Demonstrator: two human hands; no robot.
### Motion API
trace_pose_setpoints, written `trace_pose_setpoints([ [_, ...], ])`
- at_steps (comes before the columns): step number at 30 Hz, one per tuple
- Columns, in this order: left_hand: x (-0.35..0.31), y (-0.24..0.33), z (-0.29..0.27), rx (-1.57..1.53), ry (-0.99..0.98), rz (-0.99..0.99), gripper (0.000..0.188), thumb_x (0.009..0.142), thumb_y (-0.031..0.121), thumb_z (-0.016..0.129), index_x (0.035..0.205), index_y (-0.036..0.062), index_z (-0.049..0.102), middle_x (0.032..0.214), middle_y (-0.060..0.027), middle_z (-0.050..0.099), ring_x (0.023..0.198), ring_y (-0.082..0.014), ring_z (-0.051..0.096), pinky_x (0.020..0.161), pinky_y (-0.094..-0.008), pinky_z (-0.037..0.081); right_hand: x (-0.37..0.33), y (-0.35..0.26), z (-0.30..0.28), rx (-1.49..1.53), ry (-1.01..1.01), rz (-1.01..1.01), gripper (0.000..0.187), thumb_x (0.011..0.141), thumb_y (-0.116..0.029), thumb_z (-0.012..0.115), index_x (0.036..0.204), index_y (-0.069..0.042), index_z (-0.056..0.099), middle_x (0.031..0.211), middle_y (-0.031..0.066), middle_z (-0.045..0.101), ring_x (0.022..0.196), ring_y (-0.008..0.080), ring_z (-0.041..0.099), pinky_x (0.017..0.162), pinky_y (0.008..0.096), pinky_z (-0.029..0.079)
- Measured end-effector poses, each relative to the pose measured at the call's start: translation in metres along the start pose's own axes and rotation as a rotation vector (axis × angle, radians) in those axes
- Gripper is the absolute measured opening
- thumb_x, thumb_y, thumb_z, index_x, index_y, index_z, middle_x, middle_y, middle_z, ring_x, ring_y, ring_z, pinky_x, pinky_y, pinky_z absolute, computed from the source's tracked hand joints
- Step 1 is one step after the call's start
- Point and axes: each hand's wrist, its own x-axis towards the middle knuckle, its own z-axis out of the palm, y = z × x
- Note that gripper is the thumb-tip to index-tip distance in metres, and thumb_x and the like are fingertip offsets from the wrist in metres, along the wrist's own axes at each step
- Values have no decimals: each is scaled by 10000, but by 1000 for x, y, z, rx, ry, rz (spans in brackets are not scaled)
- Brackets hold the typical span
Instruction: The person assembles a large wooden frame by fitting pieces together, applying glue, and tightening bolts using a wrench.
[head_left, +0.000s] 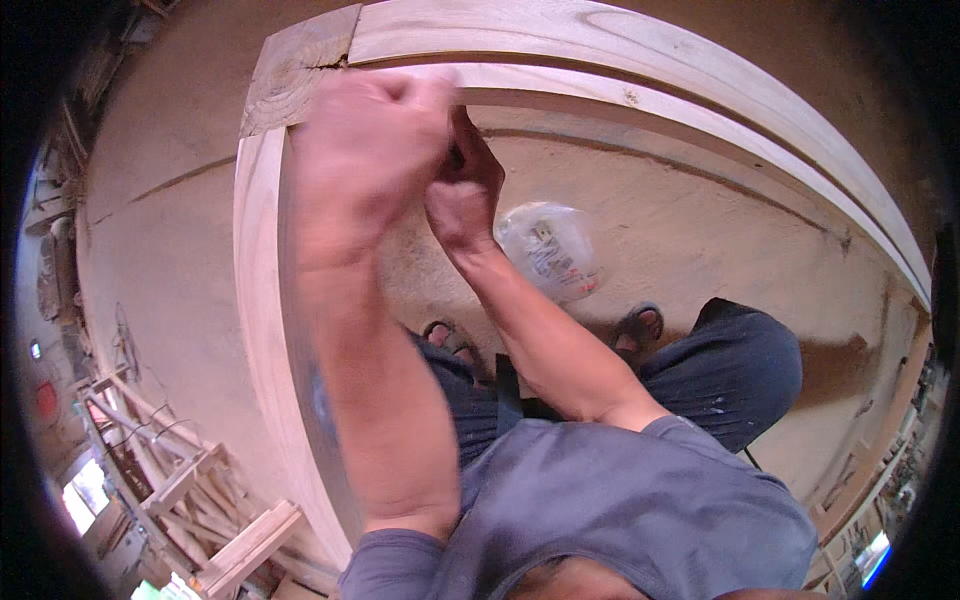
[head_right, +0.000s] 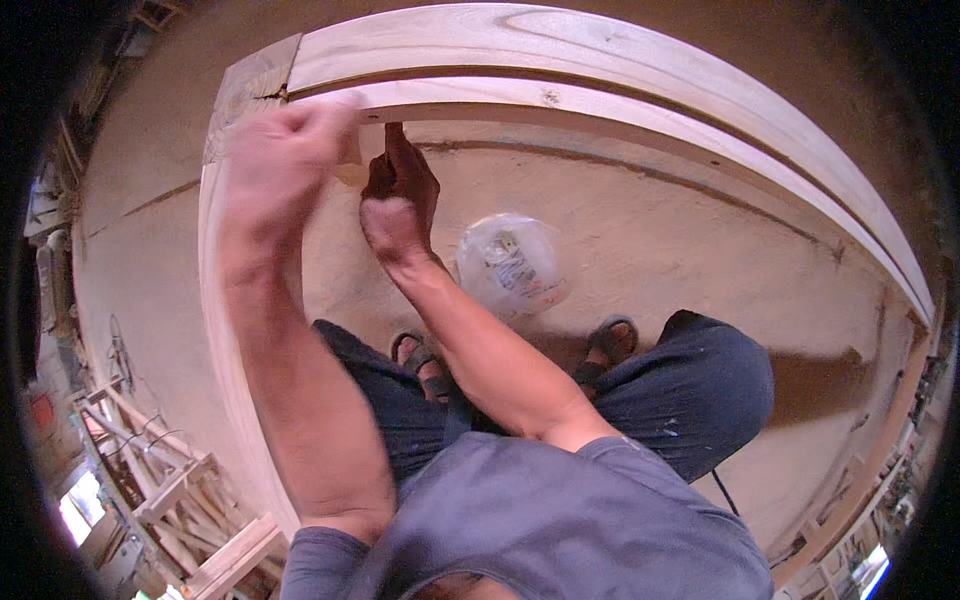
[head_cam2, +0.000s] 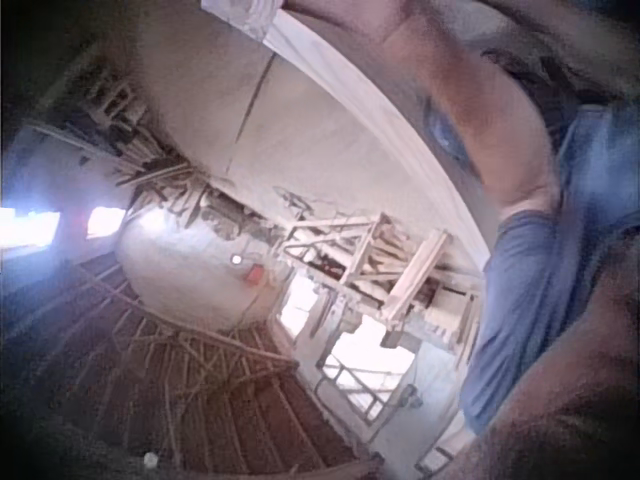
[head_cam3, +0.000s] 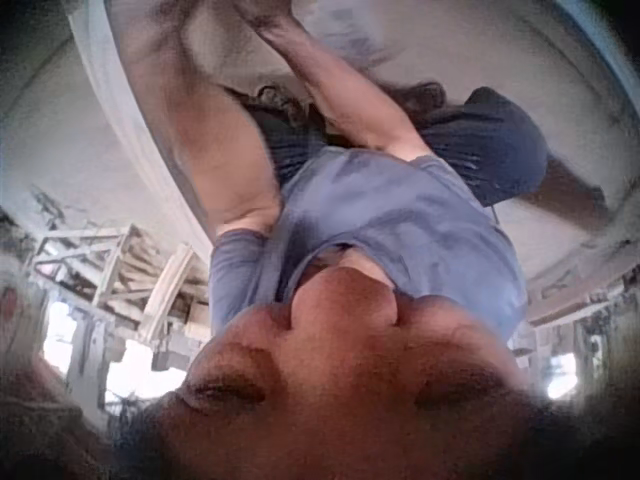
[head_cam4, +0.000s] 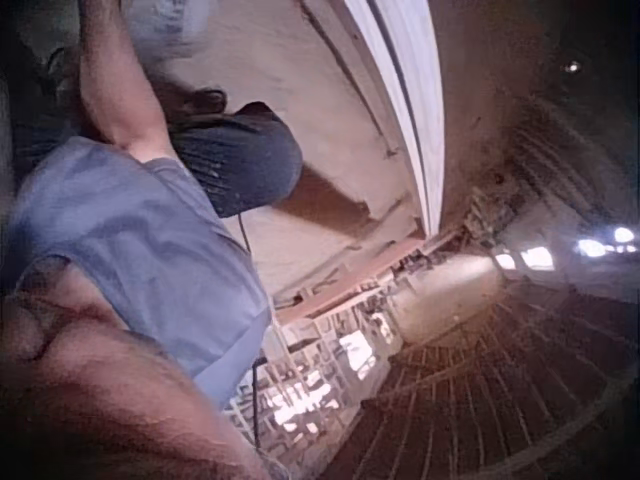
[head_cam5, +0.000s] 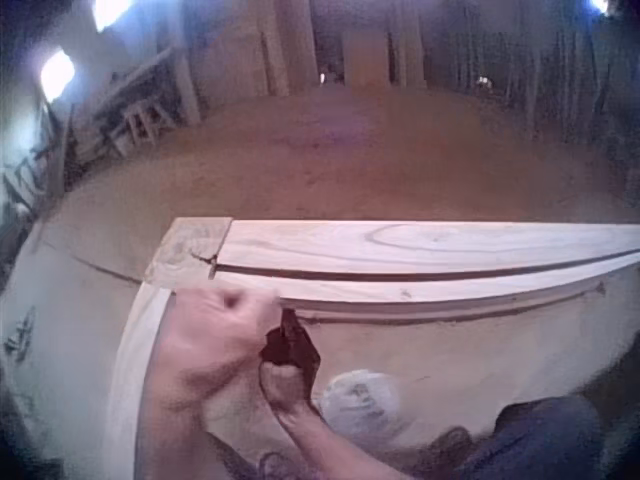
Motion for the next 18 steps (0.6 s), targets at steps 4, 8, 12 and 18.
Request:
trace_pose_setpoints([
  [4,49,7,-54,-73,151,267,335,950,230,672,1179,-13,689,1058,-75,722,935,-121,649,846,-254,504,18,-65,-24,319,-103,424,362,867,-24,552,1222,-2,620,748,98,632,566,136,560,491,282,450],
  [8,111,-71,-81,322,136,391,540,952,380,625,1303,-29,591,1319,-216,607,1237,-301,576,1053,-366,425,-4,-52,-2,416,-35,302,375,882,-8,560,1251,13,619,694,55,587,537,98,519,467,256,432],
  [12,148,-105,-60,358,98,527,479,985,394,547,1255,6,631,1264,-192,628,1212,-345,545,1049,-400,404,10,33,-11,100,-30,-55,479,911,57,540,1370,-72,574,891,37,596,644,89,533,555,269,477],
  [18,137,-93,-45,430,168,486,435,988,404,530,1209,55,668,1170,-144,656,1141,-323,531,1009,-398,405,2,-48,-13,636,-78,430,510,906,39,552,1404,-72,527,777,43,593,550,106,548,493,252,455],
])
